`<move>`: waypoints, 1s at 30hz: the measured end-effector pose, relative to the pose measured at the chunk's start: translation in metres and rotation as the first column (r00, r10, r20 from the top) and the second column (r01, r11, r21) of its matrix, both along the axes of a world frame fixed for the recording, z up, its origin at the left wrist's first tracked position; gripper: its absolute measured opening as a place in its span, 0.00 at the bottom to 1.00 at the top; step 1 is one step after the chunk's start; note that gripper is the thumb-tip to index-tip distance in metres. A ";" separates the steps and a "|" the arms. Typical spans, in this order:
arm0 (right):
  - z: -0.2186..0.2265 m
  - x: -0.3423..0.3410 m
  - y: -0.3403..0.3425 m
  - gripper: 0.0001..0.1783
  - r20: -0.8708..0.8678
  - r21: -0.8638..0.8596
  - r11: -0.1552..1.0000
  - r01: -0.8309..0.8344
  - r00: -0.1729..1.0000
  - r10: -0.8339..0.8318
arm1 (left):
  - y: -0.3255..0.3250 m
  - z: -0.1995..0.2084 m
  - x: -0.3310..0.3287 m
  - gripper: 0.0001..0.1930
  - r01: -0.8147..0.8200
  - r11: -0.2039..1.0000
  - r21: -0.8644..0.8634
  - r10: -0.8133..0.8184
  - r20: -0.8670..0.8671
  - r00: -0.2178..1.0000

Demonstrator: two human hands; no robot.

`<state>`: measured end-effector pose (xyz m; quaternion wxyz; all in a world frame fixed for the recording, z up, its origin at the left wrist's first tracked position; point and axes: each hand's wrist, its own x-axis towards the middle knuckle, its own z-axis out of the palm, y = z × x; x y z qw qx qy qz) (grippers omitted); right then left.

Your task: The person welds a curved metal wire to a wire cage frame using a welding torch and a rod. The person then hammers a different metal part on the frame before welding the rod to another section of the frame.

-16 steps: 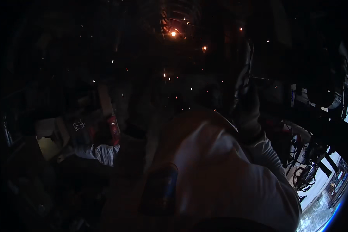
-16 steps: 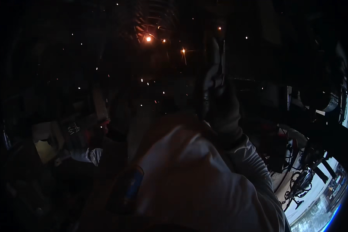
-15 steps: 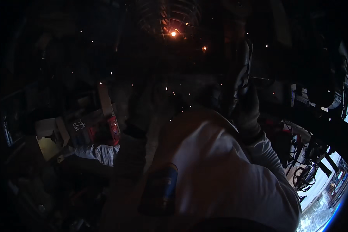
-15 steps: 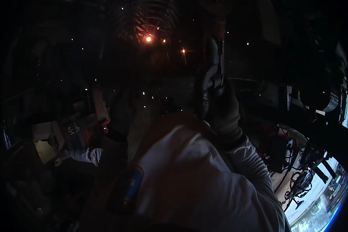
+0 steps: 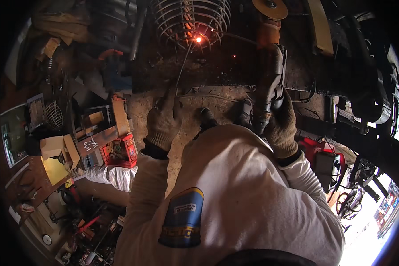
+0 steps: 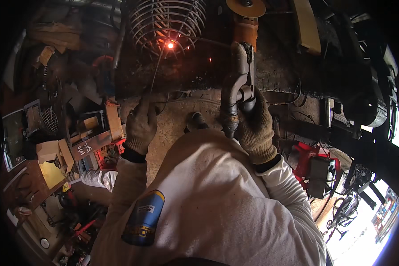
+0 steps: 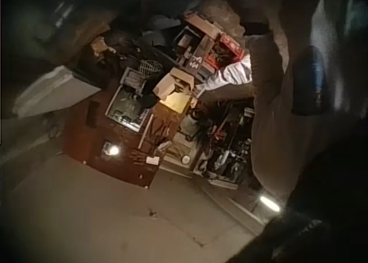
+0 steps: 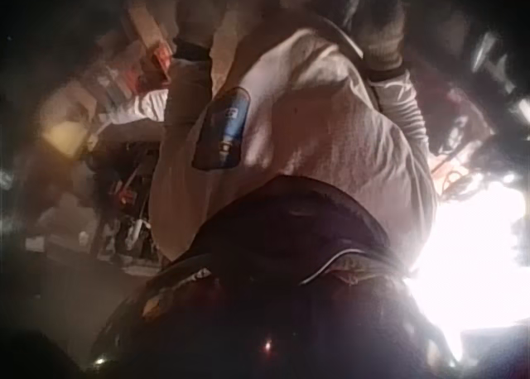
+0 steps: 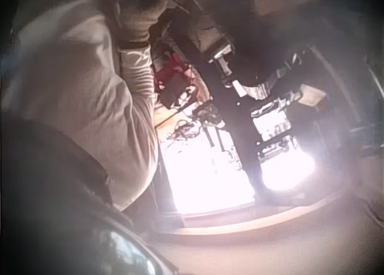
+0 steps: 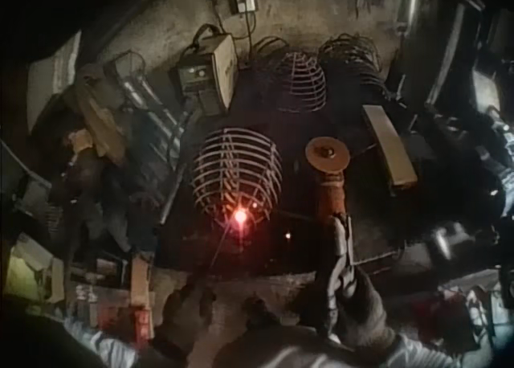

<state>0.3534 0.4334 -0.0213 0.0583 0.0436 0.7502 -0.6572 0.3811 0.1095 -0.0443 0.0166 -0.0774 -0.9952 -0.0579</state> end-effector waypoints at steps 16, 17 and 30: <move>-0.002 0.002 0.002 0.37 -0.075 -0.103 0.990 0.094 0.992 -0.102 | -0.043 0.089 0.013 0.23 0.376 0.915 -0.146 -0.381 -0.011 0.924; 0.003 0.003 0.001 0.37 -0.065 -0.137 0.986 0.092 0.993 -0.102 | -0.055 0.092 0.020 0.19 0.390 0.919 -0.067 -0.385 0.073 0.920; -0.016 0.009 0.003 0.37 -0.093 -0.156 0.968 0.199 0.972 -0.215 | -0.076 0.102 -0.100 0.09 -0.332 0.576 0.747 0.299 0.185 0.936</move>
